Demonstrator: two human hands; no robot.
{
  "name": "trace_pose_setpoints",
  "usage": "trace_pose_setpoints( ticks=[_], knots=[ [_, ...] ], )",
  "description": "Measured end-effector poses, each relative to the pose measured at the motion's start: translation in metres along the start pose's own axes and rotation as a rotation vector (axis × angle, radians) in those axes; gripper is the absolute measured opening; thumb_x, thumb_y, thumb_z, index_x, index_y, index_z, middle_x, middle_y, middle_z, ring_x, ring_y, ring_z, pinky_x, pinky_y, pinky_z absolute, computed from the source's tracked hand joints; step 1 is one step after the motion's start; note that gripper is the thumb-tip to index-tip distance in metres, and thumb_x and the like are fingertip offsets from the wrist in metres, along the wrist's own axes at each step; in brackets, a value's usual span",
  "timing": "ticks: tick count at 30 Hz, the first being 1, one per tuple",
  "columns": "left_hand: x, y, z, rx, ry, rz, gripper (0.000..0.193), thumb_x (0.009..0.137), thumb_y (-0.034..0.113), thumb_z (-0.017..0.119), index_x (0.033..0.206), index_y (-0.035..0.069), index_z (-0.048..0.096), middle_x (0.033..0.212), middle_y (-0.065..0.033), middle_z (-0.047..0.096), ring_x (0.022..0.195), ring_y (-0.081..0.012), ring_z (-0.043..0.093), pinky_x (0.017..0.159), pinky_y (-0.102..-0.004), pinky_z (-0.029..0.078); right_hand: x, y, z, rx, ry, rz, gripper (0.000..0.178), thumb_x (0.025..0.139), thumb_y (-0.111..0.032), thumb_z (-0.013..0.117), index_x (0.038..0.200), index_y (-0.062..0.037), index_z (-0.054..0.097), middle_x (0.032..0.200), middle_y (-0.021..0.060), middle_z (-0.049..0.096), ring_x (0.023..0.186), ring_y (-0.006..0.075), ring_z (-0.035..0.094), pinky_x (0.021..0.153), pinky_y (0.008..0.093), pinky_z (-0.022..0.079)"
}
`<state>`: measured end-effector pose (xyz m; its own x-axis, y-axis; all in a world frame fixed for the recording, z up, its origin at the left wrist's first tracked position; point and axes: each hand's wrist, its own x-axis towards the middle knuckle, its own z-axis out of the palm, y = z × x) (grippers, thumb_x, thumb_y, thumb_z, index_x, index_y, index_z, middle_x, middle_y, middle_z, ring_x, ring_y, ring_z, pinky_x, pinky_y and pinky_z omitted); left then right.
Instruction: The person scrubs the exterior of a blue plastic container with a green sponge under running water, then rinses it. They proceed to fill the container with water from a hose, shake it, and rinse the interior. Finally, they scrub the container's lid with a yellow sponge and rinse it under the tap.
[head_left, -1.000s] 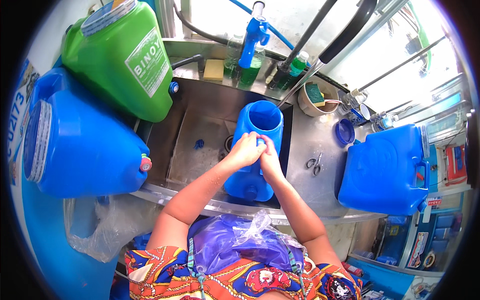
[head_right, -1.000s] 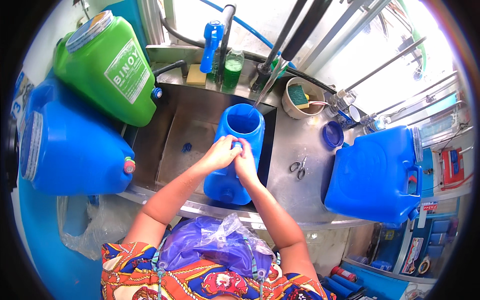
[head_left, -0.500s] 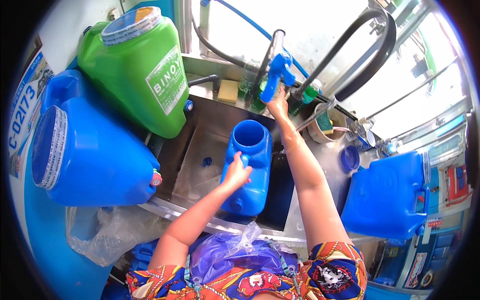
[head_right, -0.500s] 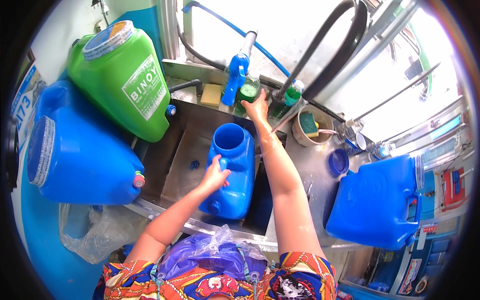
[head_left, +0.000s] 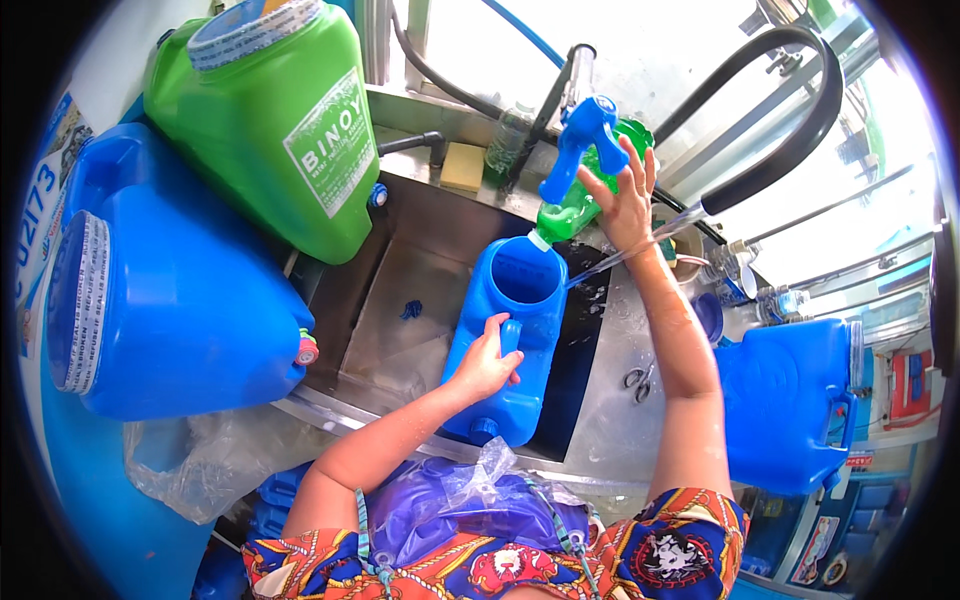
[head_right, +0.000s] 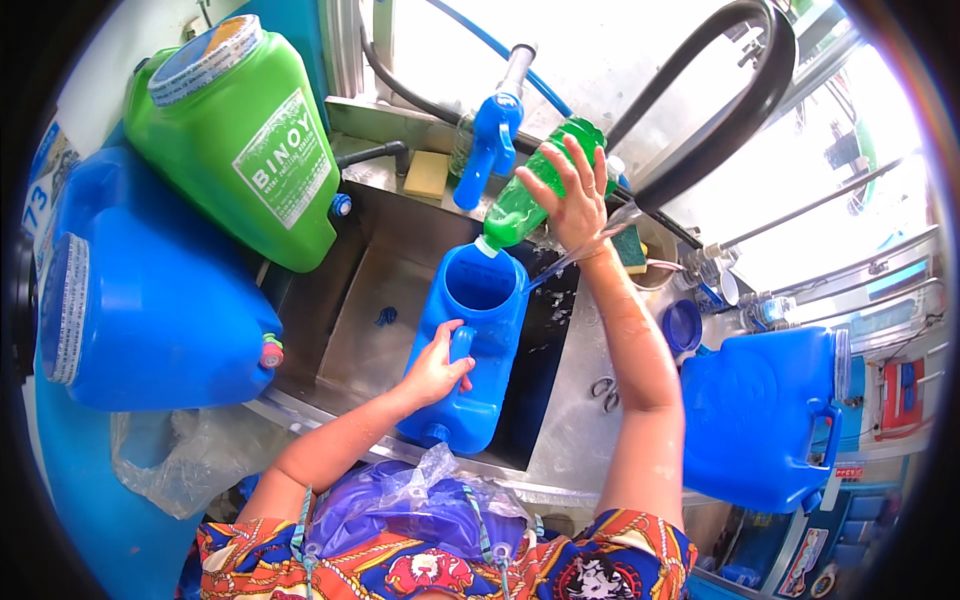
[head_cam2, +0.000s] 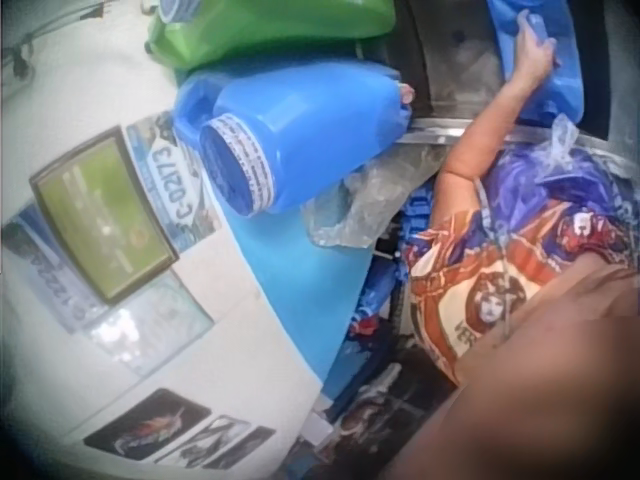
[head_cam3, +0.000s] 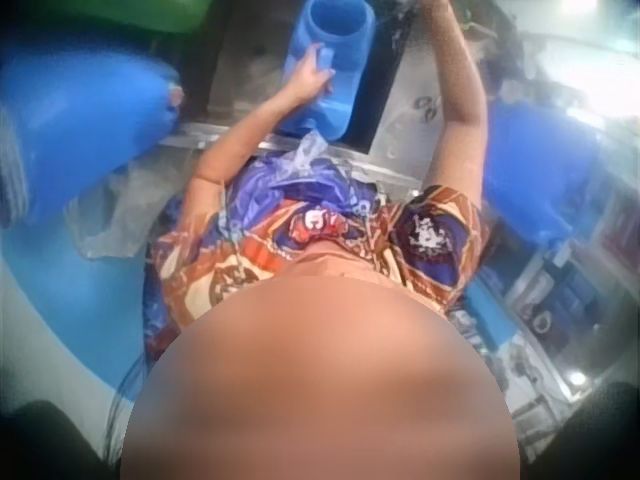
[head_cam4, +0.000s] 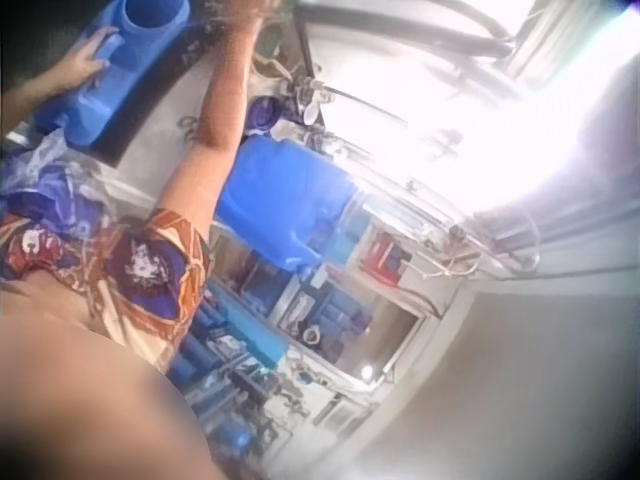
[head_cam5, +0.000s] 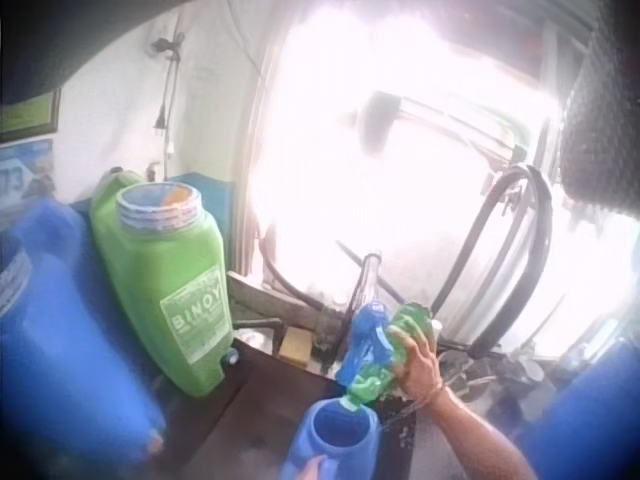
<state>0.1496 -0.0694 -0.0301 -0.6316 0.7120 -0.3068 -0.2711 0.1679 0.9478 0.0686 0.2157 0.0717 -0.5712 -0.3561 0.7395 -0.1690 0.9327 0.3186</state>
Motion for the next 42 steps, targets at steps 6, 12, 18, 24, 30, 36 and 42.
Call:
trace_pose_setpoints(
  ticks=[6,12,18,24,30,36,42],
  knots=[
    [-0.001,-0.013,0.024,0.064,0.014,0.009,0.063,0.088,0.007,0.058,0.141,0.002,0.024,0.090,-0.0136,0.060,0.062,-0.0194,0.065,0.060,-0.0329,0.053,-0.010,-0.005,-0.043,-0.079,-0.225,-0.213,0.042,0.074,-0.017,0.065,0.113,-0.0343,0.064,0.135,0.0016,0.050,0.136,0.0267,0.038,0.114,0.0582,0.022],
    [0.000,-0.019,0.018,0.094,0.022,0.010,0.067,0.086,0.004,0.056,0.144,0.003,0.021,0.087,-0.0083,0.060,0.064,-0.0186,0.065,0.061,-0.0326,0.054,-0.033,-0.010,-0.031,0.077,-0.227,0.008,0.033,0.072,-0.015,0.069,0.102,-0.0277,0.069,0.129,0.0036,0.053,0.133,0.0301,0.042,0.114,0.0582,0.023],
    [-0.010,-0.019,0.019,0.109,0.020,0.013,0.070,0.086,0.004,0.056,0.145,0.004,0.018,0.086,-0.0085,0.060,0.065,-0.0195,0.066,0.063,-0.0329,0.055,-0.039,-0.024,-0.001,0.191,-0.155,0.241,0.039,0.067,-0.010,0.075,0.104,-0.0238,0.067,0.124,0.0054,0.056,0.131,0.0334,0.044,0.112,0.0562,0.026],
    [-0.012,-0.018,0.017,0.147,0.035,0.033,0.069,0.087,0.008,0.054,0.145,0.001,0.018,0.083,-0.0146,0.063,0.066,-0.0235,0.068,0.065,-0.0369,0.054,-0.024,-0.035,0.040,0.516,-0.065,0.410,0.056,0.064,-0.005,0.080,0.116,-0.0116,0.062,0.118,0.0127,0.060,0.118,0.0327,0.056,0.098,0.0404,0.045],
    [-0.009,-0.017,0.013,0.159,0.047,0.019,0.070,0.086,0.010,0.053,0.145,0.000,0.017,0.079,-0.0168,0.064,0.065,-0.0257,0.068,0.065,-0.0393,0.054,-0.019,-0.042,0.080,0.729,-0.153,1.063,0.055,0.066,-0.010,0.083,0.115,-0.0067,0.059,0.112,0.0121,0.061,0.112,0.0288,0.059,0.100,0.0415,0.043],
    [-0.007,-0.020,0.006,0.152,0.061,0.010,0.072,0.086,0.009,0.053,0.146,0.000,0.015,0.078,-0.0164,0.064,0.064,-0.0255,0.067,0.064,-0.0394,0.054,-0.014,-0.025,0.049,0.186,-0.135,0.023,0.041,0.075,-0.007,0.062,0.109,-0.0290,0.067,0.124,0.0086,0.052,0.126,0.0276,0.048,0.115,0.0583,0.019],
    [-0.001,-0.019,0.013,0.120,0.056,-0.010,0.073,0.088,0.007,0.054,0.147,0.004,0.013,0.081,-0.0120,0.061,0.062,-0.0195,0.066,0.059,-0.0332,0.055,-0.004,-0.017,0.014,0.127,-0.253,-0.250,0.031,0.079,-0.016,0.061,0.103,-0.0338,0.068,0.124,0.0018,0.053,0.128,0.0203,0.047,0.116,0.0625,0.014]
  ],
)
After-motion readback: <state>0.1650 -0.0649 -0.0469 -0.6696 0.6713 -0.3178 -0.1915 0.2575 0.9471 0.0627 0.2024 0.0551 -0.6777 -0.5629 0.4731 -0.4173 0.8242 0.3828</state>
